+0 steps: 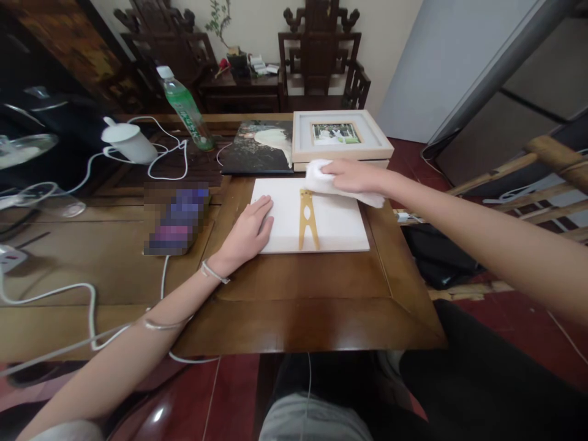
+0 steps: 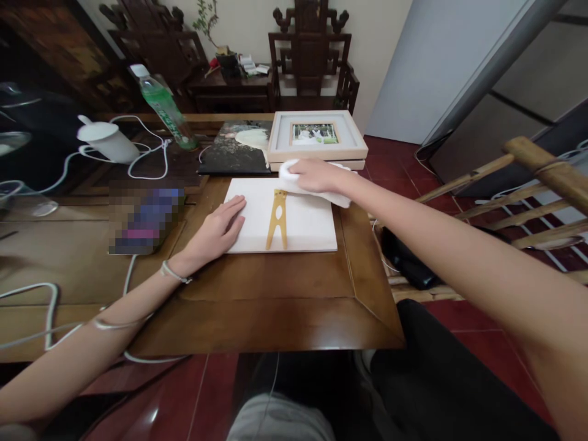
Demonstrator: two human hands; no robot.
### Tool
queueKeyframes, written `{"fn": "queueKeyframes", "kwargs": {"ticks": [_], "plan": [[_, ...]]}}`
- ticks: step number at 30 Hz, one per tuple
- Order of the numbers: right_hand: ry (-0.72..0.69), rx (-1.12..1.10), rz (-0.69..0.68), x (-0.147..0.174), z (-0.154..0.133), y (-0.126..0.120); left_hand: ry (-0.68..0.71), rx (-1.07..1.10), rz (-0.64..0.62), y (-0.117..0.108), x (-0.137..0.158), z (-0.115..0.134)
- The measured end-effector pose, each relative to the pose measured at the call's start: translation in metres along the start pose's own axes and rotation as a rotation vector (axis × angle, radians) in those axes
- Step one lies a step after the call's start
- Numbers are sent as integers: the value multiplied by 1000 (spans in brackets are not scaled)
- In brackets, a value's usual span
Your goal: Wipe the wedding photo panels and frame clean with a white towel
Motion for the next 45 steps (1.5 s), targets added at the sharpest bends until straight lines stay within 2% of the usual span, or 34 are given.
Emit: {"fn": "queueKeyframes", "kwargs": {"ticks": [2, 4, 9, 12, 14, 18, 21, 24, 26, 28, 33, 36, 38, 45], "plan": [[30, 57, 16, 20, 18, 5, -6, 1, 2, 1, 0, -1], [18, 110, 4, 44, 22, 17, -13, 4, 4, 1, 0, -2], [-70, 127, -52, 113, -12, 53, -9, 22, 11, 3, 0, -4], [-120, 38, -109, 142, -33, 58, -12, 26, 22, 4, 0, -3], [-93, 30, -158, 146, -36, 54, -15, 27, 23, 5, 0, -3], [-47, 65, -122, 115, -20, 38, -13, 24, 22, 5, 1, -1], [-18, 22, -12, 73, -7, 25, -2, 18, 18, 5, 0, -1], [37, -26, 106, 32, -9, 14, 3, 12, 13, 5, 0, -1], [29, -53, 138, 6, -20, 11, 9, 11, 13, 5, 0, -1], [-14, -68, 114, -17, -39, 13, 16, 7, 13, 4, 0, -1], [-193, 2, 28, -61, -92, 32, 39, 20, 33, -1, -2, 3], [-229, 27, 3, -69, -108, 39, 55, 40, 46, -4, -3, 5], [-198, 25, -10, -64, -106, 37, 54, 41, 48, -4, -3, 5], [-31, 17, 17, -14, -45, 9, -19, 60, 47, 5, 0, 1]]}}
Point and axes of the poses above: each hand's wrist, its own x-axis away from the middle knuckle, its own y-axis out of the palm, z = x × y, the point moved 2 cm from there along -x, towards the middle knuckle, and after that the axes turned 11 degrees about -x, right-handed, at the moved point
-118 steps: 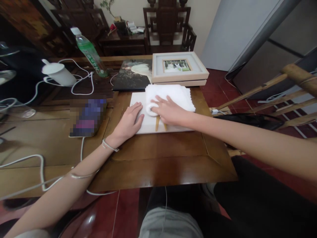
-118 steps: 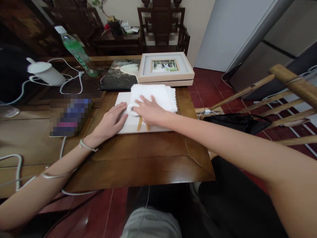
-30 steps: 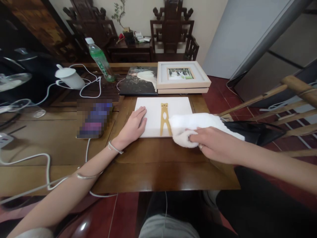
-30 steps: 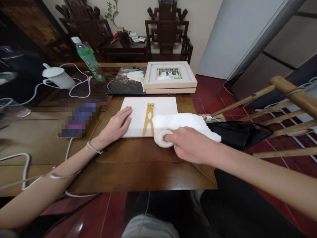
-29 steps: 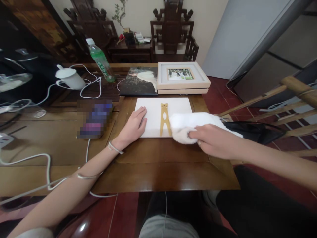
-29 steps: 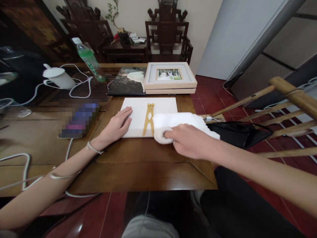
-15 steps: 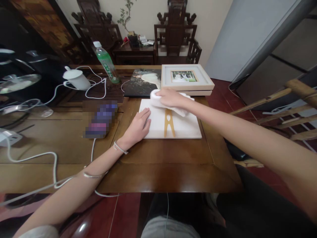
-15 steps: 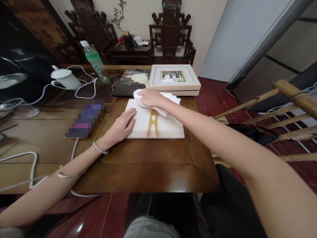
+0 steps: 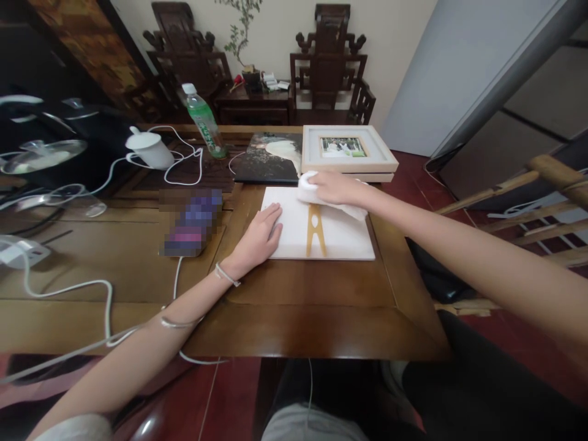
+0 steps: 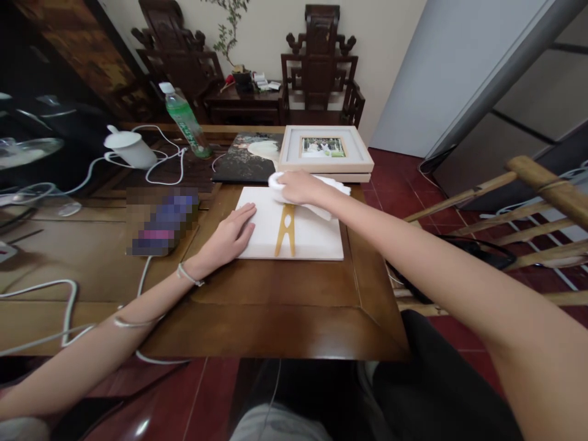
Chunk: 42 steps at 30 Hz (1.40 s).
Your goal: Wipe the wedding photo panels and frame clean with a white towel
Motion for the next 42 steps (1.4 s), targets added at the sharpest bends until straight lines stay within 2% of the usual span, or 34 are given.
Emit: {"fn": "queueKeyframes", "kwargs": {"ticks": [3, 5, 10, 14, 17, 19, 21, 23, 26, 30, 35, 42], "plan": [[3, 74, 21, 13, 10, 10, -63, 77, 31, -3, -1, 1], [-55, 130, 14, 14, 3, 27, -120, 159, 84, -7, -1, 2], [-393, 254, -64, 18, -44, 73, -259, 421, 258, -13, 0, -4], [-529, 179, -187, 56, -73, 82, -253, 415, 291, -13, 0, -6], [-471, 65, -234, 94, -74, 70, -176, 239, 147, -9, 0, -2], [-328, 13, -233, 109, -60, 59, -90, 86, 25, -5, 1, 1], [-161, 16, -199, 114, -35, 50, -30, -26, -44, -1, 3, 2], [-45, 68, -144, 111, -6, 44, -12, -78, -56, 2, 5, 2], [29, 141, -63, 105, 26, 46, -52, -96, 2, 6, 7, -2], [-63, 103, -13, 120, 28, 59, -169, -64, 70, 7, 9, -7], [-250, -7, -137, 154, 14, 63, -311, 182, 72, -4, 4, -8], [-223, -51, -151, 155, 25, 57, -621, 925, 183, -17, -6, -5]]}}
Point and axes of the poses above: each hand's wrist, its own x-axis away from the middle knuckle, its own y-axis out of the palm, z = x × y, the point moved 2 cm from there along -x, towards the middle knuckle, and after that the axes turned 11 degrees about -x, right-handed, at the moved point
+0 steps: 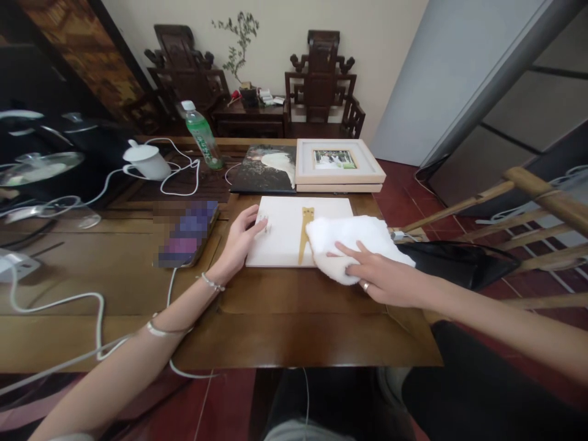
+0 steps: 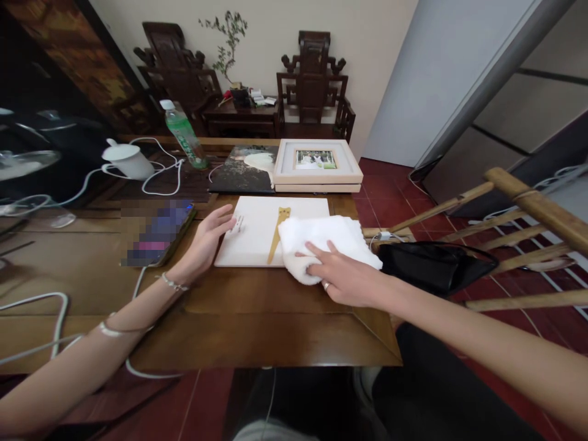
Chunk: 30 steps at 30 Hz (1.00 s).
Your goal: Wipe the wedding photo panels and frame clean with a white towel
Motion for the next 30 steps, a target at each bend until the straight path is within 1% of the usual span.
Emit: {"fn": "queueKeyframes", "kwargs": {"ticks": [2, 3, 5, 7, 8, 9, 12, 15, 17, 19, 21, 22, 24, 25, 27, 29, 30], "plan": [[8, -3, 22, 0, 0, 0, -61, 169, 17, -1, -3, 3], [22, -16, 55, 0, -1, 0, -90, 250, 27, -2, -4, 5], [80, -56, 180, -3, -4, 0, -149, 383, 43, -4, -7, 8], [114, -60, 318, -9, -8, 3, -210, 460, 37, -6, -8, 10], [95, -34, 359, -14, -12, 5, -241, 481, 24, -6, -8, 10], [51, 13, 371, -21, -16, 9, -270, 493, 5, -6, -7, 11], [-108, 223, 337, -40, -24, 24, -326, 516, -75, -4, -5, 12], [-193, 401, 335, -51, -23, 30, -313, 520, -117, -3, -6, 12], [-249, 466, 337, -51, -20, 24, -294, 509, -108, -4, -9, 10], [-301, 498, 339, -46, -21, 8, -275, 499, -97, -4, -12, 7], [-310, 494, 348, -39, -28, -16, -251, 492, -95, -2, -13, 4], [-293, 473, 360, -35, -33, -31, -234, 490, -103, -1, -12, 2], [-206, 383, 396, -29, -47, -63, -188, 475, -144, 3, -10, 1], [-174, 316, 416, -26, -54, -80, -161, 458, -184, 4, -9, 1], [-99, 135, 475, -22, -66, -111, -120, 411, -307, 8, -4, 2], [27, -119, 530, -21, -70, -136, -101, 366, -467, 11, 2, 3], [102, -279, 559, -22, -68, -144, -93, 353, -555, 12, 5, 4]]}}
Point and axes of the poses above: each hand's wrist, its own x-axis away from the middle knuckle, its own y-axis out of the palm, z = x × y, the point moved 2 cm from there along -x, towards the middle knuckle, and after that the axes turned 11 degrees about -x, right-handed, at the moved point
